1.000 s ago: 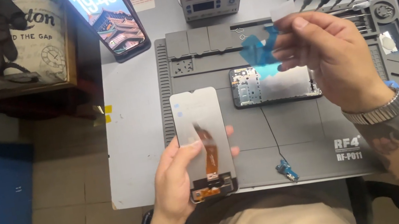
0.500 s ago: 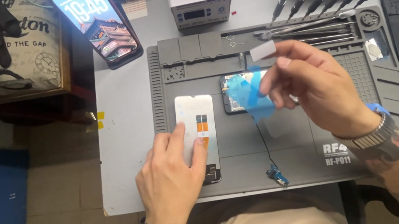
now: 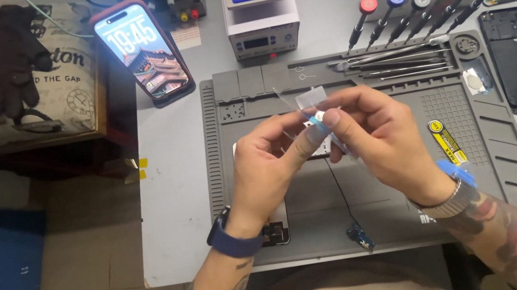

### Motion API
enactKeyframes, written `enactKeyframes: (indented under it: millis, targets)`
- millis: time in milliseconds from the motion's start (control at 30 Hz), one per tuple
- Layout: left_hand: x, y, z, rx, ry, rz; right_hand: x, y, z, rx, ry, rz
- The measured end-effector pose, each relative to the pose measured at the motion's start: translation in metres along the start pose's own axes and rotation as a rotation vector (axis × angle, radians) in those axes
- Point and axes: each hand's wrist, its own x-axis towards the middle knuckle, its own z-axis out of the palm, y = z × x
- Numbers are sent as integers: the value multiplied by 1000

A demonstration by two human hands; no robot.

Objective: Preparing a phone frame by applying adhesive and removing protective films from a new screen.

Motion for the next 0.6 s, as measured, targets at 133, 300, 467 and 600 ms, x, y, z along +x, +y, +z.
enactKeyframes:
  millis: [133,300,467,600]
  targets:
    - [4,0,4,-19,-7,-31,-3,-12,1,-144,40,-78]
    - [4,12,11,-112,47,-70,-6,-9,-3,-127,8,-96]
    - [9,19,4,-250,83,-178,-11,1,-27,48,-136,-12]
    - [10,21,2,-365,58,-277,-14,-5,-47,58,-417,-191]
